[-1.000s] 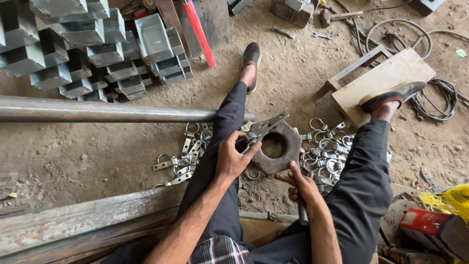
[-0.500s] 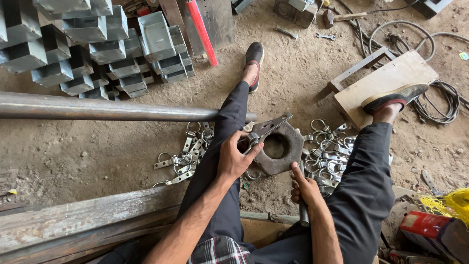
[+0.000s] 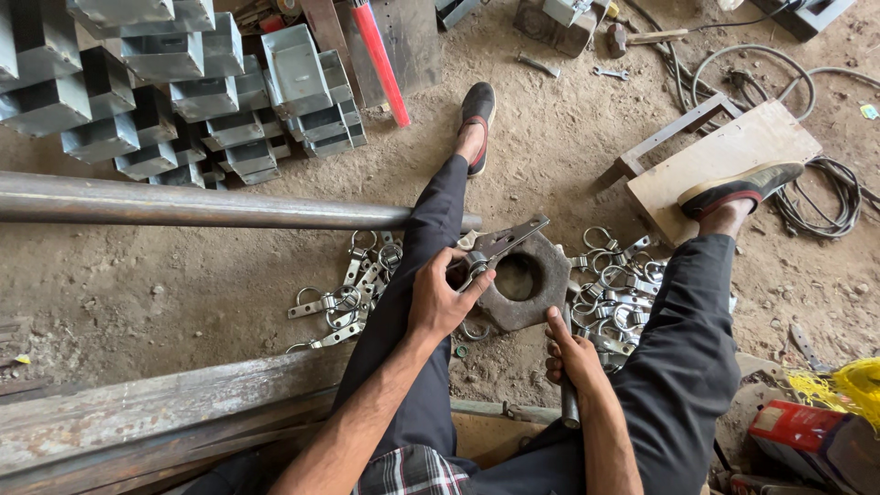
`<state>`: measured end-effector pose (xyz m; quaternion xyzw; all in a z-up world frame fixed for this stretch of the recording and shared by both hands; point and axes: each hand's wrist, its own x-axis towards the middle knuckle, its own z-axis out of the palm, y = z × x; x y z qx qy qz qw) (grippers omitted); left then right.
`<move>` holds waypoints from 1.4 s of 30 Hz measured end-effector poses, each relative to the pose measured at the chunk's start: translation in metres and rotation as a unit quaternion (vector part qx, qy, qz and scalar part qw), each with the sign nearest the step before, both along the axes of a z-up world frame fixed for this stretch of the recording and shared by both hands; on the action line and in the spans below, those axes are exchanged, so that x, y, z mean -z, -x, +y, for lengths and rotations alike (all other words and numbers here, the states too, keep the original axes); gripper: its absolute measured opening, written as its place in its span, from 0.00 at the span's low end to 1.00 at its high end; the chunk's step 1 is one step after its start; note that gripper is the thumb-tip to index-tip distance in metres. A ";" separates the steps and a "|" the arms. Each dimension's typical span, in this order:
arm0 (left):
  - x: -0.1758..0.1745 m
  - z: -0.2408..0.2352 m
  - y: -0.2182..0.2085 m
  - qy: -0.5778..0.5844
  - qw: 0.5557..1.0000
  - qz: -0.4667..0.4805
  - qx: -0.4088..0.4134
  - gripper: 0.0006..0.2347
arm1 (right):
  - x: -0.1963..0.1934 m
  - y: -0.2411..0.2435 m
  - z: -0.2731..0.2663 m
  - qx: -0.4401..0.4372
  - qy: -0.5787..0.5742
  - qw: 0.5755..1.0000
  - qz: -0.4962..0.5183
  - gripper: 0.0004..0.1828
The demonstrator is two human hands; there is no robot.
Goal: The person uses a hammer to drive a metal pin into a hinged bracket held in a jig on the floor, then flips the bracket over to continue the process.
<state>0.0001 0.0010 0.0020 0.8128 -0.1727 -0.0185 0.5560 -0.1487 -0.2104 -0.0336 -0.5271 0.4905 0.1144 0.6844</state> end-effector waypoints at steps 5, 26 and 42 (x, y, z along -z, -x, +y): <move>0.002 0.000 0.000 0.006 1.000 0.000 0.000 0.23 | 0.002 0.000 0.000 0.002 -0.020 1.000 -0.007 0.43; -0.004 0.002 -0.001 0.018 0.999 0.050 0.007 0.23 | -0.004 0.000 0.002 0.000 -0.007 1.000 -0.003 0.42; 0.001 0.033 -0.021 0.120 0.988 0.092 -0.033 0.18 | -0.003 0.000 0.000 -0.019 0.000 1.000 -0.003 0.39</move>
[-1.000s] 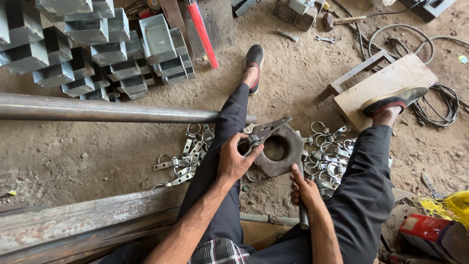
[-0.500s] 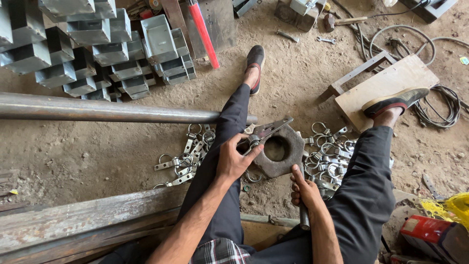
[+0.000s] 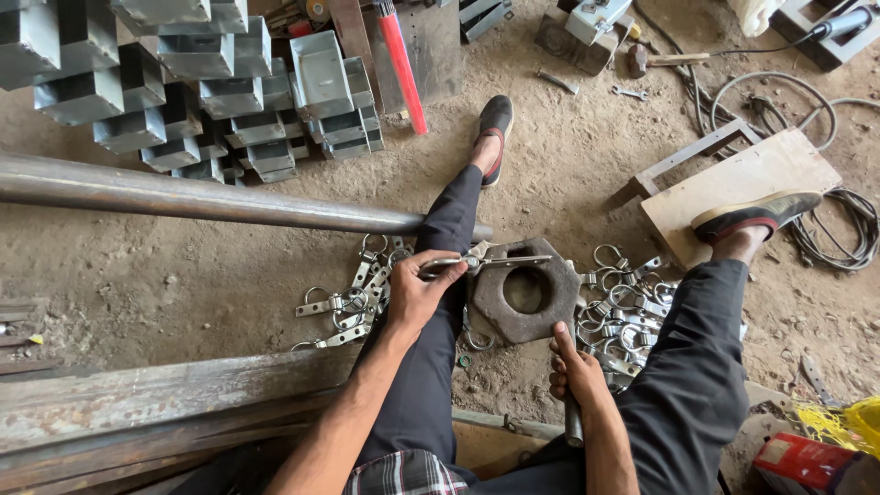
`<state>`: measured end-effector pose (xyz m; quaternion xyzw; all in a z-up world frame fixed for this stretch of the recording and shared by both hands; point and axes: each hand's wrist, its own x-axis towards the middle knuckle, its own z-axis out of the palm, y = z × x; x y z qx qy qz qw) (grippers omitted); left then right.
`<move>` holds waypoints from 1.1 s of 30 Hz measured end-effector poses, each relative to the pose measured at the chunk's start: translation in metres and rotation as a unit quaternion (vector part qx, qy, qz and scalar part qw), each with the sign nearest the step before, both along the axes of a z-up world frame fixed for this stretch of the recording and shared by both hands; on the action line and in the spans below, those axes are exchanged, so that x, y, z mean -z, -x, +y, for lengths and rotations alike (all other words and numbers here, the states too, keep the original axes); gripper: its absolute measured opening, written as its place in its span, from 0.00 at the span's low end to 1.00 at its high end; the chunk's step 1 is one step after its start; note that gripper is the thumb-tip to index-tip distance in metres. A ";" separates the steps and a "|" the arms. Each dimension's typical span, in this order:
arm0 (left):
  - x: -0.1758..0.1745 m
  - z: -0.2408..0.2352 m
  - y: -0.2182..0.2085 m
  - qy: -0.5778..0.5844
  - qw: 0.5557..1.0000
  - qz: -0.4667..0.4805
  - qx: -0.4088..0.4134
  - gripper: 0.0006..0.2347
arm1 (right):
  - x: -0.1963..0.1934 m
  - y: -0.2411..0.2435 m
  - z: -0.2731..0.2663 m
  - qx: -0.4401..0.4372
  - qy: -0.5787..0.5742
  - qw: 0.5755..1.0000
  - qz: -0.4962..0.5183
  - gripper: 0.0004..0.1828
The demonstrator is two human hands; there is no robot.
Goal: The person uses a hammer to drive a metal pin into a hinged bracket held in a jig on the floor, then flips the bracket over to continue the process.
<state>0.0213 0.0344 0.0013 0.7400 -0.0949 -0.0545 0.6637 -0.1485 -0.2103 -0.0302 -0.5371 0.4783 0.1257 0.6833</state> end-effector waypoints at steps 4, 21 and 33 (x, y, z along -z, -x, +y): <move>0.002 0.003 0.003 -0.018 1.000 0.020 0.016 0.19 | 0.001 0.000 -0.001 0.002 0.006 1.000 -0.007 0.38; -0.002 -0.002 0.005 -0.076 0.996 -0.044 0.018 0.23 | 0.008 0.001 0.005 0.005 0.064 0.998 0.019 0.32; 0.003 -0.001 0.004 -0.067 0.996 -0.050 0.029 0.23 | -0.121 -0.002 0.034 -0.018 0.270 0.931 -0.243 0.18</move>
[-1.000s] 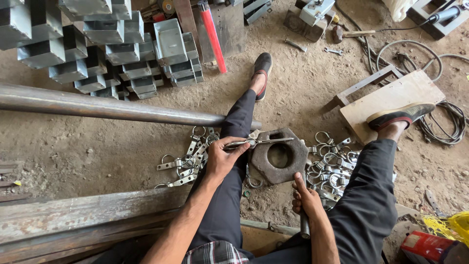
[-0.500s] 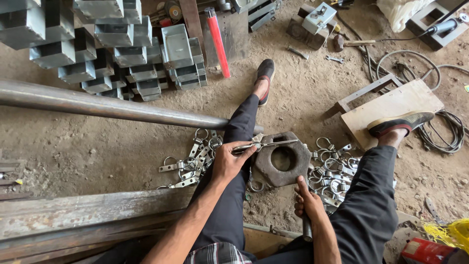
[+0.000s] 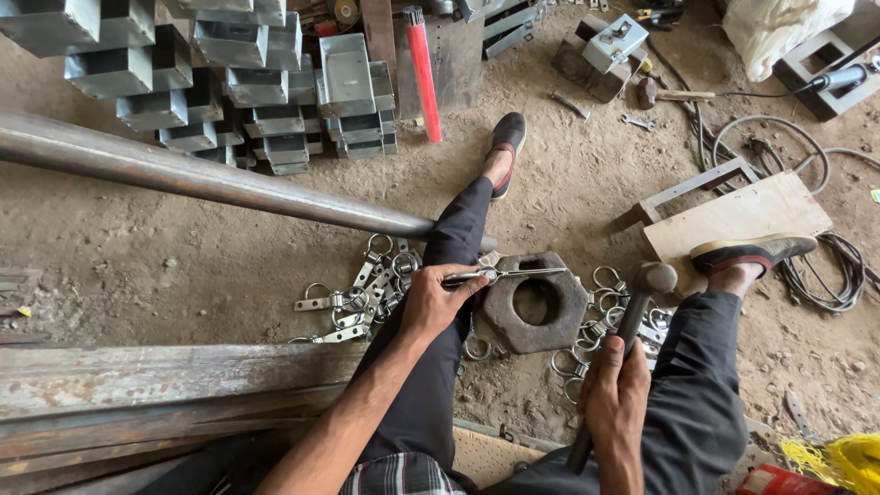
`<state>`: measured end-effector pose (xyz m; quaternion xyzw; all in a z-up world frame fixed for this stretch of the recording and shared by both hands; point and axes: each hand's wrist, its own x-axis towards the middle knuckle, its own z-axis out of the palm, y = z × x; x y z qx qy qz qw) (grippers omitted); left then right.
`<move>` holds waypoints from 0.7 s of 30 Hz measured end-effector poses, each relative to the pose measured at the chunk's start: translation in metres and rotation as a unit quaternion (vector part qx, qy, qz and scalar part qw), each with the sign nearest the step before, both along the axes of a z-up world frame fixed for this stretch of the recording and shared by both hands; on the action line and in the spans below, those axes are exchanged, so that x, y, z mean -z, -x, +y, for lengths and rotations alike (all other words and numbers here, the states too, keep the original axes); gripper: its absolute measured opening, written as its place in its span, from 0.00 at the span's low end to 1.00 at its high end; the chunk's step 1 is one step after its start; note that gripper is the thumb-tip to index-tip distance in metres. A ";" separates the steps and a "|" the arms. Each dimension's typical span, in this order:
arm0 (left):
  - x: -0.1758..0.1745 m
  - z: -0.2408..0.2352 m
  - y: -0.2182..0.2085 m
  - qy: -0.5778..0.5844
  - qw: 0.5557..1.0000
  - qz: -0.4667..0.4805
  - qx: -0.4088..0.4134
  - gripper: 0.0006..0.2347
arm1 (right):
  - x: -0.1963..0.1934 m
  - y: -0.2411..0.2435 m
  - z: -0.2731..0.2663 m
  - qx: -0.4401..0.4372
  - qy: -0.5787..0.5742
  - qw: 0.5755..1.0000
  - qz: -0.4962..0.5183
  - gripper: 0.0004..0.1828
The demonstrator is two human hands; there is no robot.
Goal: The person uses a hammer to drive a metal pin into a hinged bracket held in a jig on the floor, then flips the bracket over to continue the process.
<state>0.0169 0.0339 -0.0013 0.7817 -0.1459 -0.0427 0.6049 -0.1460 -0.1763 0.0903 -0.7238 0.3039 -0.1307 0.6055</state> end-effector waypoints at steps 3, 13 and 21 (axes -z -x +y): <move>-0.004 0.000 0.000 -0.005 1.000 -0.011 -0.012 0.23 | -0.019 -0.007 0.014 -0.013 0.003 1.000 -0.022 0.18; -0.013 0.000 0.001 0.002 1.000 0.007 -0.008 0.21 | -0.038 -0.022 0.032 -0.054 0.025 0.997 -0.047 0.20; -0.001 0.000 0.000 0.014 1.000 0.018 -0.004 0.22 | -0.037 -0.018 0.026 -0.067 0.024 0.988 -0.137 0.21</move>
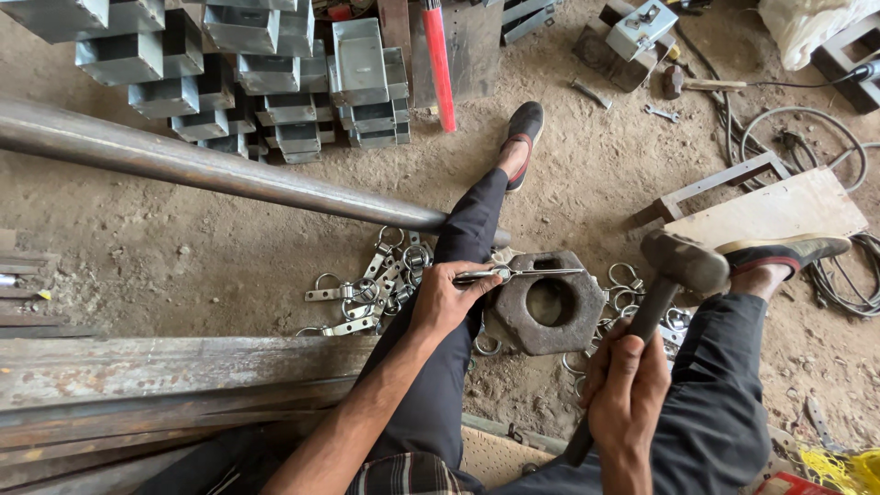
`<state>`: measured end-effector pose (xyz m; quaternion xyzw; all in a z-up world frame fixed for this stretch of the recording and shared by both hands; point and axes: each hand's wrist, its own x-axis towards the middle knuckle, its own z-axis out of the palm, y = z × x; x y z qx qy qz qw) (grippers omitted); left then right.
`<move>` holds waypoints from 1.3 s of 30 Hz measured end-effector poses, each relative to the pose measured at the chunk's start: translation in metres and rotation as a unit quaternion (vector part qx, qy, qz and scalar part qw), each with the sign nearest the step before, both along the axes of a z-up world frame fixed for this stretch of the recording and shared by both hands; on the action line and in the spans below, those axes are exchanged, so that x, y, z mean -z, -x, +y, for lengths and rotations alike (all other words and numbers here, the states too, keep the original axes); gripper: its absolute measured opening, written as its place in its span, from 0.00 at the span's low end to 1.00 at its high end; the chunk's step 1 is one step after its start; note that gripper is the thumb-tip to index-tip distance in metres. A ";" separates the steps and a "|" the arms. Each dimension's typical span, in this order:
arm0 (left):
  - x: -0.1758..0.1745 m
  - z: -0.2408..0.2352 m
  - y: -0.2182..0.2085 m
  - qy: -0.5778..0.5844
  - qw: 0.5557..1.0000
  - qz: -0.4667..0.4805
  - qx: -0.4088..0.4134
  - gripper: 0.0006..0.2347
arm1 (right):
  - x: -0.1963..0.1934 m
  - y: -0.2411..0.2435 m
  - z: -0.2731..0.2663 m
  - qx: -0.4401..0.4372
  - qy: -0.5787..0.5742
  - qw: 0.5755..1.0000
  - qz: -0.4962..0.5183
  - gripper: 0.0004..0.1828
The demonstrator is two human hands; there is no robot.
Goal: The person uses a hammer to drive a metal pin into a hinged bracket held in a jig on the floor, then flips the bracket over to continue the process.
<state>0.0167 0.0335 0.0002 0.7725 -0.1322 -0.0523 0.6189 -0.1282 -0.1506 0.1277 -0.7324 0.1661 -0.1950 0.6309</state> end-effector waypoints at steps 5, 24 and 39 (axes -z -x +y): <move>0.006 -0.001 -0.004 -0.032 0.999 -0.009 -0.002 0.21 | 0.031 0.003 -0.011 0.010 -0.163 0.984 -0.067 0.19; -0.002 -0.001 0.003 -0.020 0.999 -0.031 -0.008 0.20 | 0.088 0.043 -0.014 0.023 -0.118 0.970 0.210 0.19; -0.021 -0.005 0.005 -0.036 0.997 -0.065 0.008 0.17 | 0.091 0.038 -0.020 -0.012 -0.061 0.972 0.227 0.23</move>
